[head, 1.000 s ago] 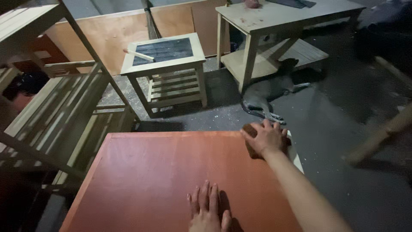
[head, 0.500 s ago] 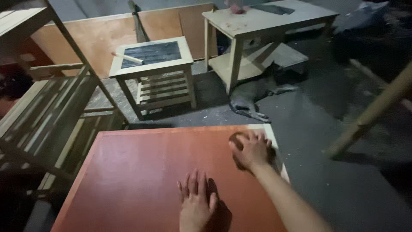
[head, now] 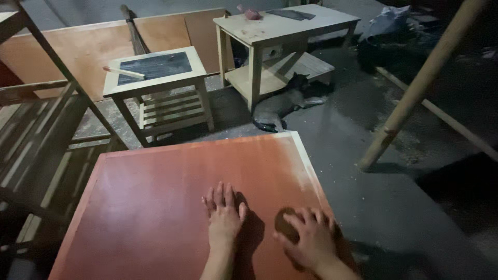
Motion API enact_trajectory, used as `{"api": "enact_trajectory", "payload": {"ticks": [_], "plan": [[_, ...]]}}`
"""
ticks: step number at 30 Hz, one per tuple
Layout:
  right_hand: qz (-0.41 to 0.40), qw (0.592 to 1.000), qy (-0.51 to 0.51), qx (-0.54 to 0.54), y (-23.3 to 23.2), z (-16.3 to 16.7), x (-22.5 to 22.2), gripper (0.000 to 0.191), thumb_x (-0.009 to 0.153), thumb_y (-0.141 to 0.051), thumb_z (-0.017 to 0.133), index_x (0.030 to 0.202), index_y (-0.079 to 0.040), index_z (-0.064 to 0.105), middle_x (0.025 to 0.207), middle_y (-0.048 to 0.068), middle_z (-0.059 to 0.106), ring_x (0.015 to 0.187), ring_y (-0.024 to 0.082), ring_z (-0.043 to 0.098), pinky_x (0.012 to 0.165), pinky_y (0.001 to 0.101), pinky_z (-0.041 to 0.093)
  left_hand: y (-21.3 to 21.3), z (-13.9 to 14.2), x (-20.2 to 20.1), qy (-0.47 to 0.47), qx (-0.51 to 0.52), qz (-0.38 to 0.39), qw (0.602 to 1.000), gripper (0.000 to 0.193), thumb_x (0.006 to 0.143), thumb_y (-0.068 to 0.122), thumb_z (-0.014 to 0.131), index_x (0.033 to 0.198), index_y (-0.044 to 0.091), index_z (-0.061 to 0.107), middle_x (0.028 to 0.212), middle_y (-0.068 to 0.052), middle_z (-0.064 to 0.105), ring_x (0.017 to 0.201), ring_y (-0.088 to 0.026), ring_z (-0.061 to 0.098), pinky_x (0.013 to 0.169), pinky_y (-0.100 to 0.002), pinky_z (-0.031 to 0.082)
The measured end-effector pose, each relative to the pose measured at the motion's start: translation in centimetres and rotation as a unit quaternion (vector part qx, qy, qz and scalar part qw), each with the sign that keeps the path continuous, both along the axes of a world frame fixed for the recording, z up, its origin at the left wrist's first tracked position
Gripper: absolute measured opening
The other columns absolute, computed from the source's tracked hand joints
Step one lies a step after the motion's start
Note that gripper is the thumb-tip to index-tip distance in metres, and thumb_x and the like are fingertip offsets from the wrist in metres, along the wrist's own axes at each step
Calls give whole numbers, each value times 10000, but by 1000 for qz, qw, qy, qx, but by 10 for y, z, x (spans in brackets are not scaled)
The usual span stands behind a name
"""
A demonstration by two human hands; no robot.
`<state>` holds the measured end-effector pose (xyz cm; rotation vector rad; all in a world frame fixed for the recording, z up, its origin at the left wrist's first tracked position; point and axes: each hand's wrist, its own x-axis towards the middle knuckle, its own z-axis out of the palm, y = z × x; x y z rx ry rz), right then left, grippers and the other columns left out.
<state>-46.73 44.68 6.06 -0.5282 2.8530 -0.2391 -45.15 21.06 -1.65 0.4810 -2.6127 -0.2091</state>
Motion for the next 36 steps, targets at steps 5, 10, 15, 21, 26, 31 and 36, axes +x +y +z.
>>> {"api": "enact_trajectory", "payload": {"ticks": [5,10,15,21,26,31,36], "plan": [[-19,998,52,-40,5,-4,20,620,787,-704,628,1270,-319,679,1340,-9,514,1378,246,356,1167,560,255,1,-2,2,-20,-11,-3,1000,755,868,459,611,1507,147,358,1568,-109,347,1473,-389,254,1222,-593,163],[-6,996,90,-18,-10,-22,-17,617,786,-698,654,1255,-298,682,1321,43,519,1339,294,388,1152,607,244,-2,-1,5,-5,9,-5,1000,768,861,466,605,1517,167,339,1567,-119,323,1460,-399,235,1212,-591,128],[9,990,131,-48,-36,-33,-99,702,788,-759,619,1288,-270,672,1380,120,506,1307,380,397,1072,664,255,-4,-3,5,-9,4,-33,999,844,847,459,607,1553,122,291,1614,-181,243,1474,-456,206,1189,-653,100],[-30,984,169,-45,-84,-53,-201,654,790,-737,609,1252,-279,676,1378,52,539,1331,337,447,1124,662,288,-9,-11,6,-30,7,-33,999,862,868,473,599,1576,129,248,1628,-194,198,1494,-463,151,1187,-662,65],[-22,970,231,-70,-117,-60,-277,698,818,-743,612,1285,-227,670,1386,107,542,1325,382,448,1036,607,360,-16,-11,5,-174,96,-20,980,900,895,486,584,1621,142,179,1675,-198,125,1503,-468,60,1198,-647,5],[-55,980,193,-12,-138,-51,-315,643,862,-755,574,1302,-297,673,1442,65,529,1363,351,425,1143,646,256,-19,-12,7,-120,35,-40,991,894,864,454,608,1572,77,213,1631,-256,144,1495,-537,70,1164,-710,23],[-44,981,191,-5,-135,-40,-304,686,867,-760,555,1365,-294,624,1481,73,488,1368,370,400,1143,627,254,-17,-7,11,-72,66,-36,995,834,876,413,631,1543,73,265,1600,-216,244,1482,-470,153,1180,-666,74]]}}
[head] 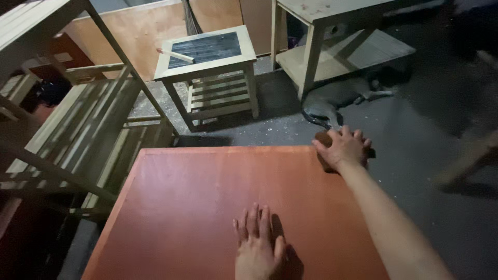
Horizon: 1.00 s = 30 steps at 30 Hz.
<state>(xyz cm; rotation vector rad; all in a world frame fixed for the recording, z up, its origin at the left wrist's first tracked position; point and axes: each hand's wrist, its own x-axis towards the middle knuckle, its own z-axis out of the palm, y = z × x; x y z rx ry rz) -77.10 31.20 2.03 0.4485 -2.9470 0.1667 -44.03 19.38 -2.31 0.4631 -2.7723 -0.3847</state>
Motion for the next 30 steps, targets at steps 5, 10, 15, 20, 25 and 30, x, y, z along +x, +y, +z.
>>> {"api": "enact_trajectory", "payload": {"ticks": [5,10,15,20,25,30], "plan": [[11,998,-63,22,31,12,53,708,836,-757,557,1387,-314,580,1525,35,411,1424,358,315,1151,664,200,2,13,-1,13,-9,5,1000,788,864,403,650,1504,77,324,1587,-204,303,1479,-458,214,1173,-653,108],[33,997,-60,42,85,17,141,776,822,-771,560,1416,-272,545,1537,69,372,1405,338,325,1150,645,207,12,14,-4,84,-35,25,996,726,868,411,631,1485,102,404,1549,-158,360,1439,-418,274,1202,-624,169],[31,993,-107,26,136,19,230,739,811,-731,602,1407,-297,549,1490,75,408,1415,310,323,1148,634,232,14,6,-10,64,-53,40,996,699,885,447,597,1473,114,418,1567,-138,352,1473,-387,252,1216,-610,151],[36,991,-131,17,178,20,311,787,768,-728,678,1396,-274,543,1454,80,409,1368,338,302,1109,631,226,14,5,-14,49,-95,32,994,763,888,479,562,1529,116,363,1606,-158,327,1509,-416,208,1202,-584,117],[-5,985,-164,48,185,27,329,689,800,-690,662,1351,-290,558,1376,48,433,1354,301,347,1127,604,273,23,8,-6,51,-67,47,995,733,923,485,534,1549,165,328,1609,-121,329,1505,-376,214,1254,-539,104],[-22,988,-143,45,169,25,301,635,809,-665,659,1300,-265,607,1389,68,437,1322,331,396,1080,612,337,18,14,-3,39,-97,38,994,750,903,493,528,1529,134,319,1580,-148,320,1473,-395,235,1214,-569,114]]}}
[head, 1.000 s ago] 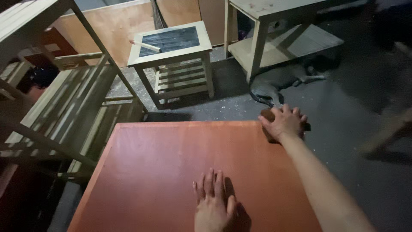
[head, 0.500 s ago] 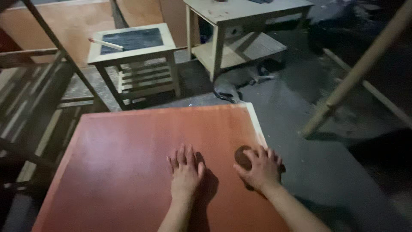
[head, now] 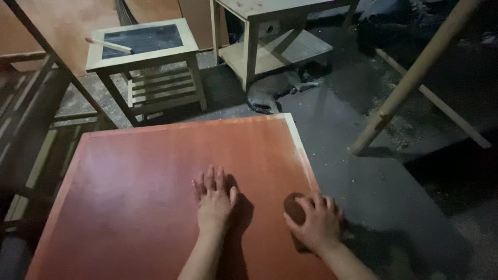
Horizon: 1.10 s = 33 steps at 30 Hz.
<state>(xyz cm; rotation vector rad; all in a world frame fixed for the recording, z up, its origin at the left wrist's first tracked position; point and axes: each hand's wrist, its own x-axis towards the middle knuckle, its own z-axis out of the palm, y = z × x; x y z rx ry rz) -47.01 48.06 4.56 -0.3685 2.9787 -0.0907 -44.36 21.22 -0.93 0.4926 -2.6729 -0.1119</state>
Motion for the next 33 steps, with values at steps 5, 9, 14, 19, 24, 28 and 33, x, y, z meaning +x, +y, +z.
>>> {"api": "enact_trajectory", "payload": {"ticks": [5,9,14,19,24,28,33], "plan": [[-9,999,47,-18,-22,-10,-85,703,815,-681,641,1368,-248,602,1357,88,468,1292,358,420,1059,644,334,4,2,3,-34,39,15,999,757,910,482,533,1564,176,304,1632,-132,284,1478,-362,243,1242,-576,127],[-17,991,120,-50,-43,-30,-167,691,822,-727,629,1318,-246,617,1378,88,513,1308,401,451,1067,572,410,4,2,8,-9,39,-24,999,778,883,448,574,1545,136,310,1607,-152,270,1475,-398,211,1208,-599,122],[-73,987,124,-68,-79,-43,-284,756,850,-744,622,1370,-199,563,1393,162,512,1313,417,467,1020,595,440,-3,-3,7,-26,52,-35,998,825,856,423,605,1555,99,309,1629,-202,241,1503,-460,188,1178,-639,96],[-126,977,110,-129,-113,-46,-346,790,875,-781,568,1444,-235,523,1442,175,484,1345,463,429,1044,659,385,-9,-8,11,-20,77,-48,996,804,837,436,639,1508,112,335,1607,-185,279,1494,-464,194,1159,-641,103],[-97,983,63,-143,-111,-37,-346,769,913,-776,534,1533,-327,467,1482,177,468,1349,461,456,1113,626,385,-14,-7,12,-49,75,-45,995,809,837,408,635,1531,99,357,1591,-221,277,1489,-481,181,1177,-700,103],[-104,990,46,-87,-106,-24,-318,744,879,-706,569,1526,-365,436,1531,156,382,1381,447,424,1025,593,470,-11,-5,11,-5,68,-48,997,762,848,399,630,1496,96,368,1597,-198,312,1490,-453,213,1159,-646,127],[-65,995,30,-70,-73,-4,-257,722,855,-639,648,1515,-432,441,1575,138,301,1347,459,433,1082,541,439,-10,-2,7,2,54,-36,998,741,871,411,618,1496,104,362,1547,-169,336,1437,-417,250,1190,-638,159]]}}
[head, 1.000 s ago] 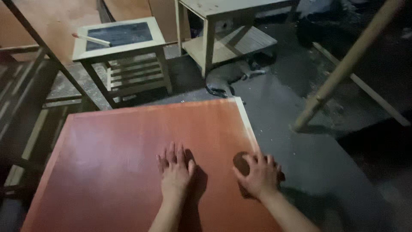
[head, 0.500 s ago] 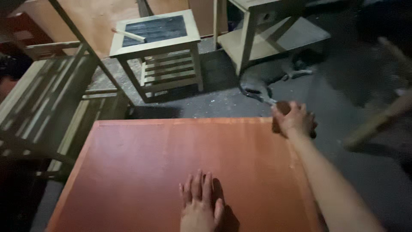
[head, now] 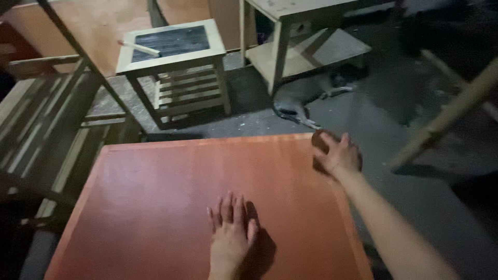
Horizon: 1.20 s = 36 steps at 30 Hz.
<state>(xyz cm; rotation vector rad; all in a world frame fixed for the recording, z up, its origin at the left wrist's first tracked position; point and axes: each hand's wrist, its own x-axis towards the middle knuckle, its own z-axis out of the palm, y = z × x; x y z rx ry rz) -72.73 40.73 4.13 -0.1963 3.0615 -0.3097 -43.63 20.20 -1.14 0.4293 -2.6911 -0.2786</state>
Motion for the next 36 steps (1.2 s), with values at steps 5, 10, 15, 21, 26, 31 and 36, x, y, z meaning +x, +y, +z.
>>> {"api": "enact_trajectory", "payload": {"ticks": [5,10,15,21,26,31,36], "plan": [[34,999,28,18,56,-3,92,691,874,-621,620,1508,-400,458,1453,149,410,1338,399,469,1055,522,470,3,1,-10,-3,-17,11,1000,759,869,425,616,1518,125,363,1575,-161,327,1485,-413,234,1202,-655,157],[19,998,-18,59,111,-12,185,733,876,-708,553,1506,-345,464,1407,136,439,1317,349,494,1093,486,461,9,-3,-12,-28,-18,39,999,724,916,452,563,1535,149,342,1597,-101,319,1501,-371,213,1244,-586,138],[19,998,-59,24,150,-9,260,626,917,-690,529,1441,-347,501,1447,128,403,1354,381,440,1115,519,398,12,-4,-15,-8,-24,26,999,724,911,460,563,1523,133,353,1596,-115,304,1503,-369,203,1228,-590,121],[-44,991,-124,15,128,-23,241,570,918,-572,614,1424,-377,437,1532,55,340,1418,367,383,1165,546,338,10,5,-11,-10,-21,27,999,705,914,448,559,1517,140,365,1593,-103,313,1504,-360,213,1251,-576,129],[-31,996,-79,-28,110,-27,188,572,929,-533,612,1442,-349,436,1498,79,397,1371,390,437,1120,541,413,11,14,-9,-23,-14,33,999,721,903,427,582,1521,122,369,1577,-124,329,1472,-370,247,1230,-591,162],[-11,1000,7,-28,63,-29,100,588,954,-538,593,1478,-328,430,1464,151,415,1332,423,457,1088,593,412,13,15,-1,8,-1,11,1000,678,893,410,596,1477,136,384,1565,-104,327,1467,-365,251,1227,-609,177],[-57,998,10,-36,12,-17,24,544,964,-527,599,1465,-377,454,1490,129,412,1324,467,447,1051,621,436,10,14,2,18,9,-35,999,729,872,391,593,1492,77,372,1541,-169,334,1442,-434,228,1174,-647,137]]}}
